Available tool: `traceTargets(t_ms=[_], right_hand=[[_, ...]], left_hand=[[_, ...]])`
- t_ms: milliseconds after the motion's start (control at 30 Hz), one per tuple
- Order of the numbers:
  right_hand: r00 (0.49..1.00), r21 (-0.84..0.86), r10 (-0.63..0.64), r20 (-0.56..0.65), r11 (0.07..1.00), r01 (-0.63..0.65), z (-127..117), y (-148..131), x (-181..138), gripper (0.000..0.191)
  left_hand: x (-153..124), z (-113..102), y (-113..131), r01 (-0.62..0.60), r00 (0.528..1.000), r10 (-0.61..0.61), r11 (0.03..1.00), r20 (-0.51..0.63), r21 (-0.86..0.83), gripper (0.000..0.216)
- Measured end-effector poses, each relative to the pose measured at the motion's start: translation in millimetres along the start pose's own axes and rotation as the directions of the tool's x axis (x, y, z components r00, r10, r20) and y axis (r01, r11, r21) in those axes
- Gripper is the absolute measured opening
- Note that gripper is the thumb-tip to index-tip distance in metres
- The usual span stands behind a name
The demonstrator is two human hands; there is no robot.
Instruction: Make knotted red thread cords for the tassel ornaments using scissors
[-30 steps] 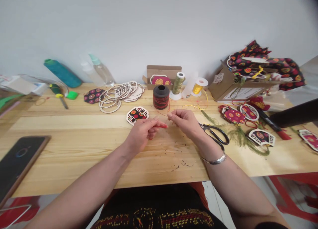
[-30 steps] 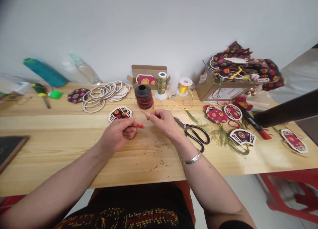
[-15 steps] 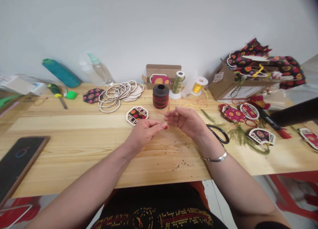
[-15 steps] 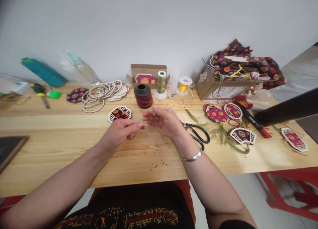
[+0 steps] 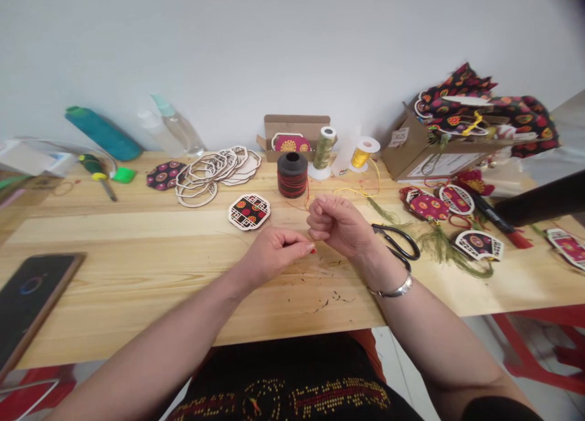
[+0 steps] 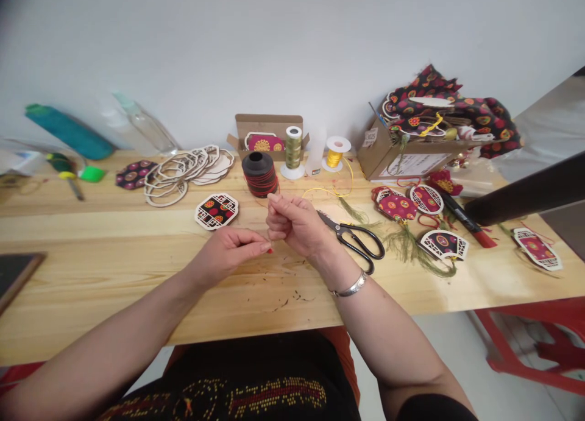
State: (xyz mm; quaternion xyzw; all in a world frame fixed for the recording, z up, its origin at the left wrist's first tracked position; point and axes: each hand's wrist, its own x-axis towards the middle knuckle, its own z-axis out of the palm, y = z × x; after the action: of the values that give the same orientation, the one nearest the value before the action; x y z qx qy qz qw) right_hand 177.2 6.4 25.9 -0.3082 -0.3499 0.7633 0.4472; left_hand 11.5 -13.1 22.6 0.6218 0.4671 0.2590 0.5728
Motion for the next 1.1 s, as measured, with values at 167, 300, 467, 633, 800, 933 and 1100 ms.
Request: traceTargets(t_ms=[167, 300, 467, 633, 800, 933, 1100], right_hand=[[1.0, 0.015, 0.003, -0.012, 1.0, -0.003, 2.1, 3.3, -2.2, 0.041], [0.995, -0.002, -0.056, -0.078, 0.998, 0.056, 4.9, 3.2, -2.6, 0.038], [0.981, -0.043, -0.093, -0.171, 0.995, 0.087, 8.3, 2.7, -0.6, 0.04], [0.973, -0.01, -0.112, -0.203, 0.994, 0.112, 2.8, 3.6, 6.2, 0.043], [0.946, -0.051, -0.266, -0.187, 0.964, 0.261, -13.4, 2.2, 12.7, 0.034], [0.877, -0.174, -0.39, -0.281, 0.919, 0.353, -25.2, 3.1, 16.8, 0.023], [0.707, -0.566, -0.583, -0.401, 0.764, 0.309, -36.4, 5.0, 22.8, 0.038]], left_hand=[[-1.6, 4.3, 4.1, 0.064, 0.997, -0.066, 0.998, 0.05, 0.024, 0.024], [-2.6, 5.3, 5.5, 0.082, 0.995, -0.084, 0.996, 0.052, 0.039, 0.025], [-2.8, 4.6, 6.5, 0.077, 0.995, -0.078, 0.997, 0.06, 0.015, 0.023], [0.3, 1.1, 0.1, 0.053, 0.998, -0.051, 0.996, 0.037, -0.076, 0.02], [4.5, -2.1, -9.3, 0.115, 0.991, -0.131, 0.928, -0.022, -0.355, 0.029], [6.8, -3.0, -8.6, 0.151, 0.984, -0.176, 0.827, 0.005, -0.541, 0.034], [7.2, -6.0, -1.7, 0.171, 0.972, -0.236, 0.719, -0.005, -0.674, 0.036]])
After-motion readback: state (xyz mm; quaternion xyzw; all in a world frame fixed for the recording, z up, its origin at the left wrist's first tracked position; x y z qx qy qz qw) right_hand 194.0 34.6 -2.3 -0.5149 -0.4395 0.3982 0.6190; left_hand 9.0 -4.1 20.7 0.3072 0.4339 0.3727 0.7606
